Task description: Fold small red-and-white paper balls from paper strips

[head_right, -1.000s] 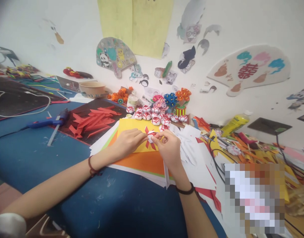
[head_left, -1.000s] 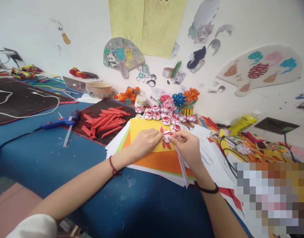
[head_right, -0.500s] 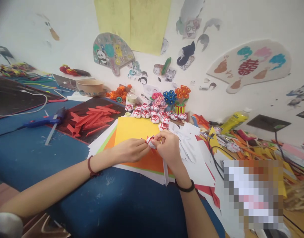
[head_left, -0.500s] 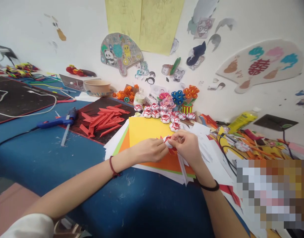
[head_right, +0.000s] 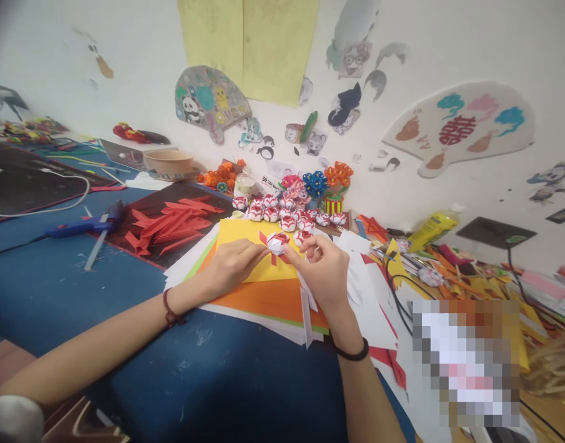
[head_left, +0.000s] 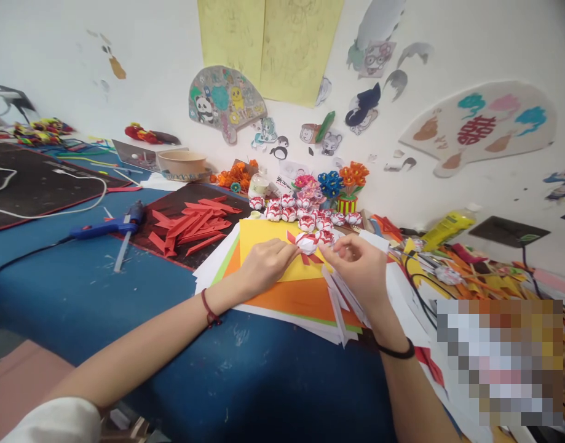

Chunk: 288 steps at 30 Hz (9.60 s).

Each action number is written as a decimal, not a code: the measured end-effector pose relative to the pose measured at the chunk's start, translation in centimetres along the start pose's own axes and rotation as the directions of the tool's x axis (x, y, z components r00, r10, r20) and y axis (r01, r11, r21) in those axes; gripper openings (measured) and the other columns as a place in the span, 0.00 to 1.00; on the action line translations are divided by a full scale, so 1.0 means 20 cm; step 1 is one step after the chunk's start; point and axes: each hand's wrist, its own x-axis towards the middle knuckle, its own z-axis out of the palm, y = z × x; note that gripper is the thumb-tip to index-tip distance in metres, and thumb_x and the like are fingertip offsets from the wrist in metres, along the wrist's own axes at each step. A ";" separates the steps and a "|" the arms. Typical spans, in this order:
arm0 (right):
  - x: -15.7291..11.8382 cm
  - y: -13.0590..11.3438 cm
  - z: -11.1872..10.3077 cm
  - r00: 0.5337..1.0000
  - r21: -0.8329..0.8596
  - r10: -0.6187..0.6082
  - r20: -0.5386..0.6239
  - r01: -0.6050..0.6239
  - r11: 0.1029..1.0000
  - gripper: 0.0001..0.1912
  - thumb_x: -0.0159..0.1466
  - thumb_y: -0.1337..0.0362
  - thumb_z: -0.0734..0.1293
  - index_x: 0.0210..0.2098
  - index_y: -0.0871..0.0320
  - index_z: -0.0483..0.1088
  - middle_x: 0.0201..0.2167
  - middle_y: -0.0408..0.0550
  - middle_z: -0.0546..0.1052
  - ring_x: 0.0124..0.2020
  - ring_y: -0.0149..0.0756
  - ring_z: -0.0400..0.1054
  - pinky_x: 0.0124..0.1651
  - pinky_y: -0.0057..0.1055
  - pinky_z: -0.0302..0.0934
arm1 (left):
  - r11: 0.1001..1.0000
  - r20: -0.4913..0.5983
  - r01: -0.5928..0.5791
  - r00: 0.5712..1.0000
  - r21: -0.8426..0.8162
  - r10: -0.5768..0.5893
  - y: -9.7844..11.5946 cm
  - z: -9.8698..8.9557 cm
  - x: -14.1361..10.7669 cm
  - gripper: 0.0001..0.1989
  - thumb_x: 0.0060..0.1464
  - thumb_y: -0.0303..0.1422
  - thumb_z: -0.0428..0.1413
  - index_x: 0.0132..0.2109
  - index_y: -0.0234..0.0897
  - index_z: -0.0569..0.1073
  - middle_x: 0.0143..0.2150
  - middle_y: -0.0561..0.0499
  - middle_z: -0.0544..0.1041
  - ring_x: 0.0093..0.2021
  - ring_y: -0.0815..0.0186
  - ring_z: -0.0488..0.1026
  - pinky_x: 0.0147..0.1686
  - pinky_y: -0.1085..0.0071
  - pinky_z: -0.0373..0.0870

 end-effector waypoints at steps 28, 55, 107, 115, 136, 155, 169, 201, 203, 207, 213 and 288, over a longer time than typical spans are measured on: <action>-0.06 -0.03 0.09 0.943 0.172 -0.111 0.313 0.059 0.983 0.09 0.61 0.62 0.67 0.27 0.57 0.73 0.21 0.42 0.75 0.19 0.31 0.68 0.26 0.28 0.64 | 0.566 0.224 0.596 0.775 -0.570 -0.591 -0.10 -0.04 0.09 0.12 0.57 0.33 0.57 0.27 0.33 0.76 0.21 0.54 0.76 0.19 0.73 0.68 0.23 0.78 0.64; -0.10 0.00 0.14 0.838 -0.277 -0.531 0.122 0.543 0.793 0.14 0.68 0.67 0.59 0.26 0.56 0.66 0.19 0.42 0.70 0.21 0.28 0.62 0.27 0.26 0.54 | 0.987 -0.029 0.139 0.990 0.085 -0.137 0.04 -0.06 0.05 0.22 0.66 0.41 0.48 0.26 0.34 0.68 0.20 0.51 0.71 0.21 0.70 0.67 0.23 0.71 0.52; -0.03 0.12 0.12 0.738 -0.195 -0.659 -0.146 0.632 0.750 0.07 0.64 0.74 0.65 0.41 0.59 0.72 0.35 0.51 0.80 0.39 0.37 0.76 0.45 0.32 0.70 | 0.997 -0.090 0.014 0.996 0.078 -0.007 -0.01 -0.05 0.04 0.13 0.66 0.29 0.48 0.33 0.34 0.71 0.24 0.52 0.69 0.27 0.69 0.65 0.28 0.72 0.57; -0.04 0.15 0.13 0.702 -0.249 -0.697 -0.147 0.655 0.713 0.10 0.65 0.73 0.65 0.44 0.59 0.73 0.38 0.53 0.81 0.41 0.40 0.77 0.47 0.34 0.72 | 0.969 -0.118 -0.111 0.983 0.222 0.140 0.01 -0.04 0.01 0.12 0.62 0.22 0.49 0.30 0.33 0.68 0.23 0.53 0.66 0.25 0.69 0.60 0.25 0.69 0.51; 0.02 0.15 0.09 0.970 0.193 -0.240 -0.050 0.245 0.950 0.05 0.63 0.66 0.66 0.35 0.58 0.75 0.33 0.49 0.79 0.35 0.38 0.74 0.41 0.35 0.70 | 0.984 -0.058 -0.176 0.983 -0.006 0.176 -0.04 -0.08 0.05 0.07 0.64 0.34 0.52 0.43 0.35 0.72 0.35 0.49 0.79 0.34 0.67 0.75 0.33 0.72 0.66; 0.00 0.10 0.09 0.882 -0.032 -0.471 0.003 0.471 0.882 0.07 0.63 0.61 0.69 0.39 0.54 0.77 0.36 0.49 0.78 0.41 0.41 0.70 0.46 0.39 0.64 | 0.961 0.036 0.085 0.996 -0.263 -0.078 -0.05 0.04 0.00 0.12 0.65 0.37 0.51 0.49 0.36 0.73 0.37 0.48 0.79 0.36 0.67 0.76 0.34 0.74 0.68; 0.00 0.13 0.10 0.826 -0.080 -0.546 0.140 0.559 0.825 0.07 0.64 0.59 0.69 0.39 0.55 0.76 0.35 0.47 0.79 0.38 0.40 0.68 0.42 0.39 0.60 | 0.926 0.111 0.063 0.994 -0.372 -0.023 -0.06 0.07 -0.01 0.14 0.66 0.36 0.50 0.53 0.35 0.71 0.40 0.45 0.79 0.39 0.67 0.77 0.39 0.73 0.71; -0.02 0.11 0.14 0.816 -0.094 -0.567 0.115 0.577 0.811 0.06 0.63 0.67 0.67 0.39 0.56 0.75 0.32 0.47 0.79 0.36 0.40 0.69 0.42 0.38 0.63 | 0.969 0.091 0.093 0.993 -0.229 -0.073 0.02 0.05 0.04 0.11 0.61 0.27 0.46 0.46 0.34 0.71 0.36 0.47 0.76 0.37 0.64 0.72 0.38 0.69 0.68; -0.04 0.10 0.16 0.837 -0.184 -0.546 0.030 0.542 0.820 0.05 0.61 0.68 0.67 0.37 0.56 0.75 0.30 0.46 0.78 0.36 0.40 0.68 0.42 0.39 0.61 | 0.979 0.055 0.096 0.995 -0.180 -0.088 0.04 0.06 0.05 0.10 0.63 0.28 0.46 0.43 0.34 0.72 0.35 0.48 0.75 0.35 0.65 0.70 0.36 0.69 0.65; -0.07 0.08 0.19 0.857 -0.185 -0.514 -0.034 0.500 0.846 0.03 0.61 0.69 0.67 0.31 0.56 0.73 0.27 0.44 0.77 0.33 0.38 0.67 0.39 0.37 0.60 | 0.996 0.034 0.027 0.999 -0.084 -0.024 0.03 0.07 0.05 0.10 0.65 0.30 0.46 0.40 0.35 0.72 0.32 0.50 0.74 0.33 0.65 0.67 0.33 0.68 0.59; -0.07 0.08 0.19 0.872 -0.099 -0.481 -0.088 0.473 0.875 0.05 0.63 0.70 0.65 0.30 0.57 0.72 0.24 0.45 0.74 0.29 0.36 0.66 0.33 0.32 0.61 | 1.000 -0.025 0.023 0.999 -0.013 -0.023 0.03 0.07 0.04 0.08 0.65 0.31 0.49 0.45 0.36 0.72 0.37 0.50 0.77 0.36 0.66 0.68 0.35 0.66 0.56; -0.04 0.13 0.11 0.678 0.060 -0.590 0.440 0.633 0.772 0.13 0.65 0.75 0.58 0.34 0.58 0.72 0.30 0.50 0.74 0.32 0.36 0.68 0.35 0.32 0.61 | 0.968 0.318 -0.244 0.915 -0.054 0.248 -0.04 -0.06 0.06 0.09 0.63 0.23 0.46 0.38 0.35 0.70 0.35 0.48 0.75 0.37 0.63 0.65 0.37 0.63 0.51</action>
